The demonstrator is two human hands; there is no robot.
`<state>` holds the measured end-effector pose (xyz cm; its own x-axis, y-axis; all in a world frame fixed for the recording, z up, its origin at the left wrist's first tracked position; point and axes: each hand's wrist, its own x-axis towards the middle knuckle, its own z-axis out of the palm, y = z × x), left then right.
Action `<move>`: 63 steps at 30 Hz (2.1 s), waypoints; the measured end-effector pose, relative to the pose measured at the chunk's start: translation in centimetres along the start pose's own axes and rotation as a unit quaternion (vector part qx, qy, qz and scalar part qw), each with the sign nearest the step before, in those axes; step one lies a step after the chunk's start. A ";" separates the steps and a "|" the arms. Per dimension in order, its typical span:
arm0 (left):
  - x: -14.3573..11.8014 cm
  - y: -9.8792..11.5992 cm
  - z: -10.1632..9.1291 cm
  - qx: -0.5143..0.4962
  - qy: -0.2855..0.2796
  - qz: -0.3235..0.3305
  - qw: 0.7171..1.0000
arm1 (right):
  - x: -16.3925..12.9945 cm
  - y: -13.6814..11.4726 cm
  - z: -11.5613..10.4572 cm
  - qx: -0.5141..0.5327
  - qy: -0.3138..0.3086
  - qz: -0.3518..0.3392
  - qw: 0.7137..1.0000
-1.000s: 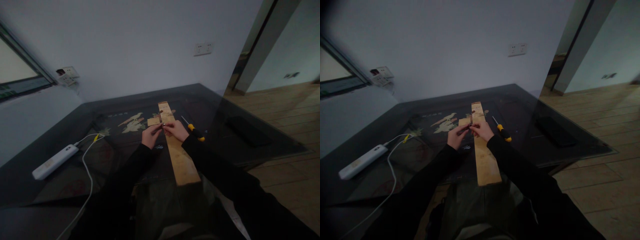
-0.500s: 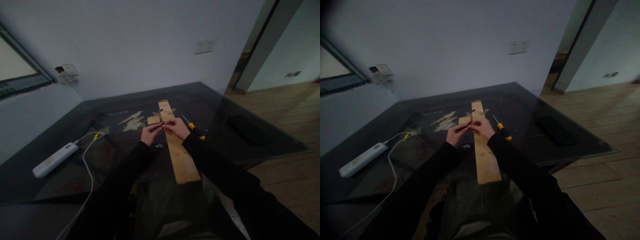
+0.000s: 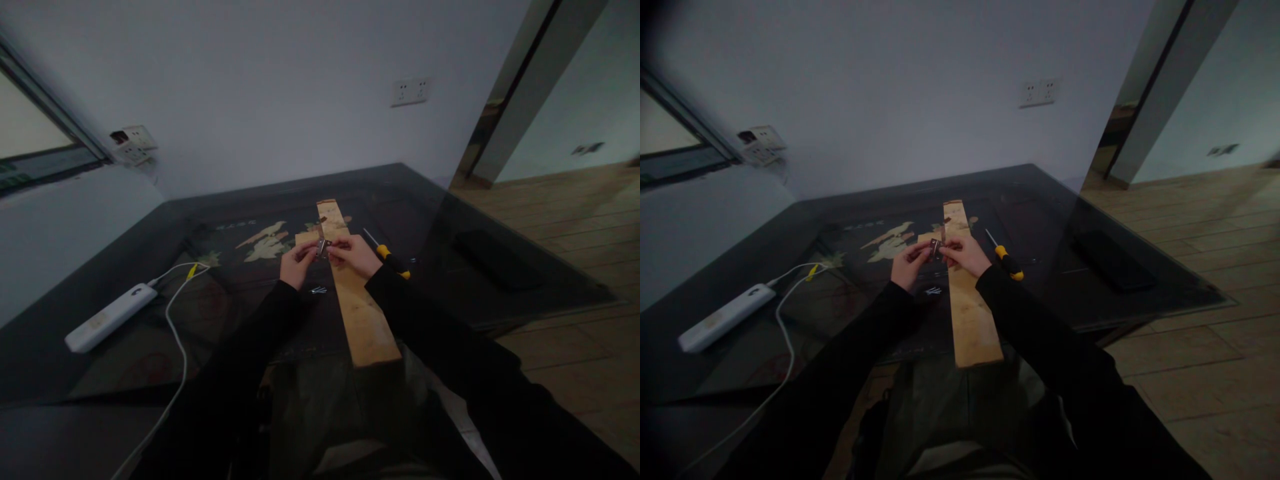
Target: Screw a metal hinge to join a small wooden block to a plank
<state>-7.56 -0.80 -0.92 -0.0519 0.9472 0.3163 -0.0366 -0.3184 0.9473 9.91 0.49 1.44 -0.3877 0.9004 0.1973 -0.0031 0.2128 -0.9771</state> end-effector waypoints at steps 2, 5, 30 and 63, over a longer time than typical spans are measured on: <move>-0.1 0.0 0.0 -0.001 -0.010 0.001 1.000 | -0.1 -0.1 0.1 0.003 0.000 0.005 1.000; -0.2 0.1 0.2 0.007 -0.022 0.001 1.000 | -0.1 -0.3 0.2 0.002 -0.002 0.001 1.000; 0.1 -0.5 0.2 -0.017 -0.030 -0.059 0.998 | -0.2 0.0 0.3 -0.010 0.008 0.012 1.000; 0.8 -0.8 -1.2 0.041 -0.028 -0.151 0.987 | -1.5 0.2 2.6 -0.521 -0.222 -0.163 0.808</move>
<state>-8.75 0.20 -1.44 0.0041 0.9998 0.0194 0.0383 -0.0196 0.9991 8.13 -1.81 0.70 -0.8162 0.5564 0.1556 0.5163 0.8233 -0.2359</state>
